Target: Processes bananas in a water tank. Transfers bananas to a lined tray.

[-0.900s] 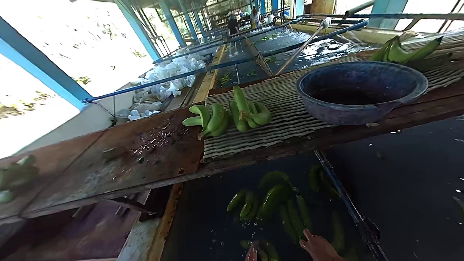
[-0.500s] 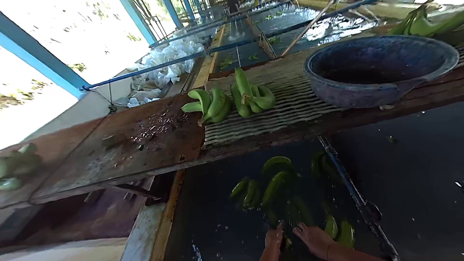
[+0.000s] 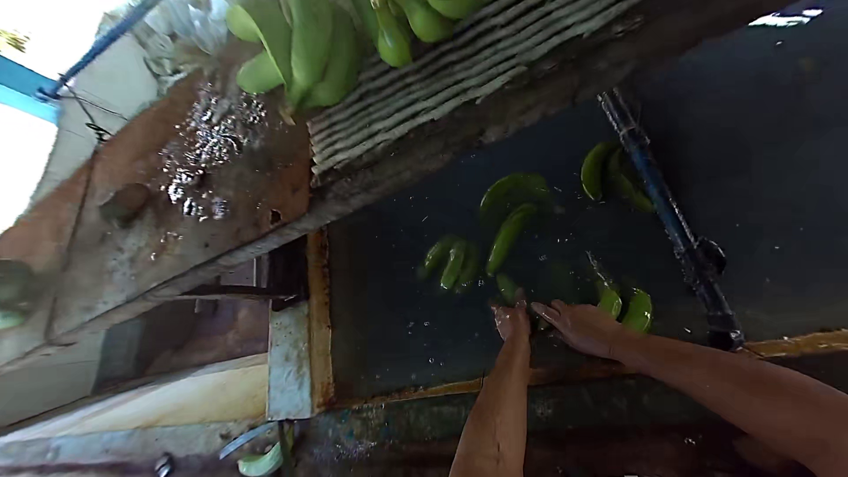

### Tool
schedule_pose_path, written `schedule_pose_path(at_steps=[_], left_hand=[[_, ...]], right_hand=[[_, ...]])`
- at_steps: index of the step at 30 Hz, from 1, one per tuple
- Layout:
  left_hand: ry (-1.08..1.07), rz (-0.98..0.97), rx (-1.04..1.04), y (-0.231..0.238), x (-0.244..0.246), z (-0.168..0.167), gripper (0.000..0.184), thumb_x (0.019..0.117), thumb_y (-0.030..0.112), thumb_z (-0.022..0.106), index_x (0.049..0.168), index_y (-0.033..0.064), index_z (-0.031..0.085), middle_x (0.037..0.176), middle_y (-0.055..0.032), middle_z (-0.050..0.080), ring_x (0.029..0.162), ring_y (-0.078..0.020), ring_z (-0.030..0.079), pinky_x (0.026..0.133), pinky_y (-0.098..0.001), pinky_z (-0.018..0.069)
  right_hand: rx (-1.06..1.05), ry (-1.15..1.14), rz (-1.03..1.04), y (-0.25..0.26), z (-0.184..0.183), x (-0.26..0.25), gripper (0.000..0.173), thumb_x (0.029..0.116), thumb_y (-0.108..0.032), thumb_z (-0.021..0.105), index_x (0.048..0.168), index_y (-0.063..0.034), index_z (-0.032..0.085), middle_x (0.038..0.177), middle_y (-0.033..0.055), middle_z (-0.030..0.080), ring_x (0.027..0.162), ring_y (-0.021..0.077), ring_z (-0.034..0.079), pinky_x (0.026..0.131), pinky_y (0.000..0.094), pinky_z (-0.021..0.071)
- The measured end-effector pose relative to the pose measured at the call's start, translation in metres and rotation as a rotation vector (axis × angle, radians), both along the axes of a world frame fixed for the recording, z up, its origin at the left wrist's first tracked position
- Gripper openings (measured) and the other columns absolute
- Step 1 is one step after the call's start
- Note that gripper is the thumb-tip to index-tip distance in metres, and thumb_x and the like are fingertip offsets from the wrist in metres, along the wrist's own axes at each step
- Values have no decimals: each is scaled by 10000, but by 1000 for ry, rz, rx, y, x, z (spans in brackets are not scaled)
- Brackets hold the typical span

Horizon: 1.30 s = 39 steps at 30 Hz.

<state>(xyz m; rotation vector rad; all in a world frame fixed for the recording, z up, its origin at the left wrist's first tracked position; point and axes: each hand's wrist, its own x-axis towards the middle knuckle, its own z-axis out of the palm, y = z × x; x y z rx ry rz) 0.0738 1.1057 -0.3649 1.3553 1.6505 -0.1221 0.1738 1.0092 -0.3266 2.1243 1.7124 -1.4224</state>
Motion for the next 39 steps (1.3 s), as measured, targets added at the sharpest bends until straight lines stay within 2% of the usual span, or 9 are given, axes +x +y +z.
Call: schedule_pose_path(at_steps=[2,6,13,19,23,26,33,36,39], left_hand=[[-2,-34,63,2,5,1,824,1018,452,615,1580,-14,232,1480,-302,491,1324,-412,556,1084,-550,466],[-6,-230,7,13,4,10,857,1037,485,555,1577,-75,196,1541,-340,395,1400,-434,476,1151,-541,408],[268,-803,218,100,27,72,555,1068,474,464,1326,11,628,1330,-227,645,1274,-377,604,1050,-582,471],[257,-774,365,189,28,31,586,1073,386,489,1558,66,411,1571,-202,447,1478,-389,388,1187,-597,318],[327,-772,323,182,2,18,534,1047,421,508,1428,52,574,1500,-198,525,1403,-378,486,1146,-581,383],[333,-769,258,173,-12,25,714,982,592,570,1495,100,515,1507,-178,533,1411,-361,490,1157,-605,360],[271,-1156,-124,130,-32,5,423,979,161,646,1322,-81,589,1305,-308,622,1242,-445,597,1052,-617,454],[286,-1271,-211,100,-46,-1,408,1047,143,552,1403,-57,546,1403,-299,571,1328,-451,538,1110,-611,402],[183,-1259,-176,86,-52,-6,470,1038,174,581,1465,-9,508,1456,-259,547,1374,-399,510,1154,-564,378]], right_hand=[[-33,-28,-31,3,4,-1,633,1098,-203,463,1656,-140,170,1462,338,453,1127,542,613,926,647,504],[-34,-73,-97,2,2,-3,473,1103,-216,439,1509,25,413,1443,339,477,1199,528,589,976,623,495],[40,-82,-123,-12,-6,28,436,1092,-246,465,1389,64,545,1425,342,511,1176,519,616,965,626,510],[29,-77,-89,-12,-19,50,396,1069,-184,487,1359,77,555,1390,330,545,1175,495,627,974,612,512],[24,-96,-129,-17,-20,54,445,1069,-209,489,1442,32,510,1425,296,551,1186,483,632,985,616,505],[56,-99,-155,-20,-19,49,568,1076,-247,508,1600,-93,350,1436,303,540,1161,502,639,957,638,515],[-133,-144,-127,4,-22,26,451,1049,-131,530,1473,15,477,1406,324,546,1220,532,585,984,683,475],[-235,-134,-179,9,-23,19,360,1046,-80,506,1366,74,566,1350,322,594,1246,513,582,1010,673,468],[-328,-81,-237,8,-29,22,430,1076,-89,426,1480,55,454,1435,327,525,1321,507,526,1064,659,434]])
